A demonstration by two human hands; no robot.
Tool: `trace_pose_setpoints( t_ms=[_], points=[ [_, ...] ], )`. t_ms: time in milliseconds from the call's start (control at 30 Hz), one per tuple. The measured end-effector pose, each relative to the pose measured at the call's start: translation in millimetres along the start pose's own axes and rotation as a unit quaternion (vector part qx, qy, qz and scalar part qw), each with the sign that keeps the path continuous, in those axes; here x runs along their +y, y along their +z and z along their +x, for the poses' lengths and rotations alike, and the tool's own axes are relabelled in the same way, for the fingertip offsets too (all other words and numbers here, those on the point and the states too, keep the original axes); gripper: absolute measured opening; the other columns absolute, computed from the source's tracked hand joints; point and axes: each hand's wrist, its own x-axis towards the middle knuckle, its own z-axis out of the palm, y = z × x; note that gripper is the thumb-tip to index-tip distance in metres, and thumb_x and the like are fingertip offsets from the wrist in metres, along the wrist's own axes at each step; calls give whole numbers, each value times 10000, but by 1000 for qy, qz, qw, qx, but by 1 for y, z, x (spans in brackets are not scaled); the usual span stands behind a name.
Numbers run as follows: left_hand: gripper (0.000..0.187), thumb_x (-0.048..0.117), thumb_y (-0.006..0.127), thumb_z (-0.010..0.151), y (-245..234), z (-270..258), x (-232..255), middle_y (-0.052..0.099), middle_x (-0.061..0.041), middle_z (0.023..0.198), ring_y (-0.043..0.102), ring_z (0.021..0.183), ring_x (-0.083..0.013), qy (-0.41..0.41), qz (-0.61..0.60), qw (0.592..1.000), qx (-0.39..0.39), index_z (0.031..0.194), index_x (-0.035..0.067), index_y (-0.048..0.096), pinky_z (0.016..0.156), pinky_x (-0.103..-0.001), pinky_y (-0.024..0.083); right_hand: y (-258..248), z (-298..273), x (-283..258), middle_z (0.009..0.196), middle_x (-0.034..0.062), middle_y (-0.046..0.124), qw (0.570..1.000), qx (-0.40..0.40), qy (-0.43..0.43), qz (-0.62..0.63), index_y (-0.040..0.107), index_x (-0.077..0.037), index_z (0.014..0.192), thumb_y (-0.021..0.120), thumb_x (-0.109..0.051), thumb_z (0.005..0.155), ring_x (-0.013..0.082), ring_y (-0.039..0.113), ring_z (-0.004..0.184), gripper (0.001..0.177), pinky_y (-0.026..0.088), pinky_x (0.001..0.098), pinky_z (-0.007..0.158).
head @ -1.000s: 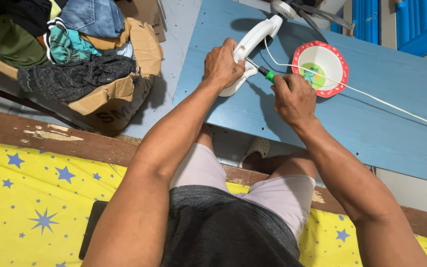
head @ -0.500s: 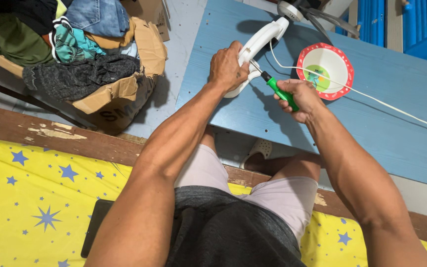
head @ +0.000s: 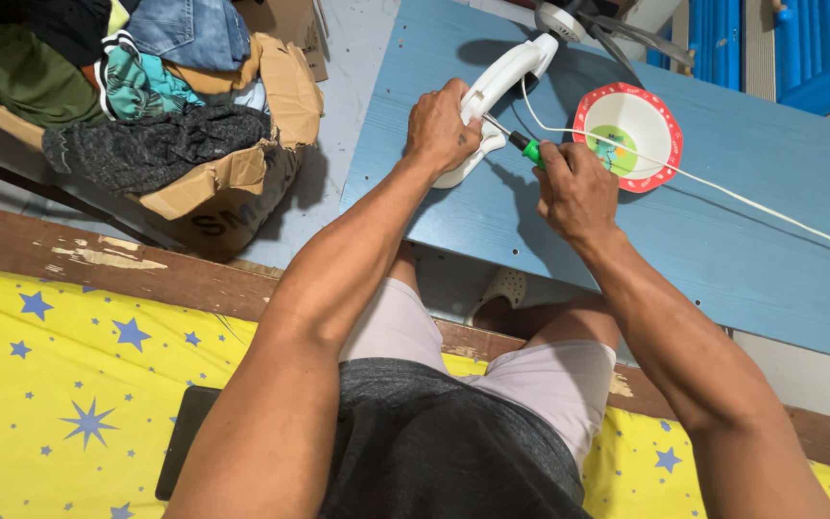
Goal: The person assembles a small white table fan on a blue table. They use a green screwdriver to tighten screws on the fan base and attach the fan head to the base, then plug in the power cord.
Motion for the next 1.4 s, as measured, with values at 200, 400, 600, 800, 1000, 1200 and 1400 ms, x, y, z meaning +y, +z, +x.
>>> trace_pose_setpoints(
  t_ms=[200, 400, 600, 800, 1000, 1200, 1400],
  points=[
    [250, 149, 777, 792, 10, -3, -3, 710, -199, 837, 689, 843, -393, 46, 38, 998, 26, 958, 21, 642, 800, -494, 539, 17, -12, -8, 938, 106, 689, 970, -17, 115, 213, 705, -49, 1209, 732, -127, 1011, 237, 681, 778, 215, 532, 358, 706],
    [222, 150, 755, 812, 6, -1, -1, 708, -185, 830, 701, 809, -360, 19, 19, 1000, -12, 963, 28, 648, 788, -472, 550, 13, 10, 12, 735, 20, 632, 641, -174, 518, 539, 712, -36, 1097, 667, -168, 992, 85, 463, 503, 175, 318, 247, 432],
    [228, 141, 753, 803, 5, -5, -3, 707, -188, 831, 697, 799, -368, 39, 4, 999, 15, 974, 30, 652, 769, -483, 548, 6, 13, 15, 727, 20, 624, 527, -195, 550, 617, 688, -25, 1065, 614, -192, 989, 64, 430, 491, 198, 294, 219, 407],
    [346, 191, 763, 788, -9, -6, 13, 699, -217, 877, 692, 838, -413, 8, 54, 998, 8, 1051, 16, 619, 767, -499, 551, 26, -2, 22, 723, 6, 589, 622, -207, 495, 571, 656, -49, 1027, 647, -198, 980, 74, 435, 508, 157, 318, 243, 439],
    [706, 313, 844, 659, -16, -1, 48, 737, -179, 933, 740, 892, -336, -102, 68, 982, -142, 1237, 21, 563, 770, -435, 590, 25, -50, 31, 766, 97, 661, 899, -103, 313, 289, 723, -12, 1108, 675, -166, 867, 148, 586, 667, 290, 477, 305, 620],
    [595, 476, 832, 691, 7, 1, 67, 747, -146, 996, 735, 954, -322, -110, 63, 979, -158, 1106, 63, 727, 825, -457, 574, 12, -89, 29, 995, 199, 693, 957, -32, 268, 104, 725, -36, 1099, 658, -137, 833, 381, 661, 855, 293, 543, 471, 790],
    [763, 439, 881, 662, 49, 1, 68, 725, -196, 968, 699, 953, -370, -117, 34, 989, -79, 1164, -20, 535, 819, -472, 553, 6, -96, 23, 1125, 196, 616, 947, -118, 296, 25, 659, -51, 1213, 691, -188, 854, 405, 574, 1118, 386, 497, 529, 906]
  ],
)
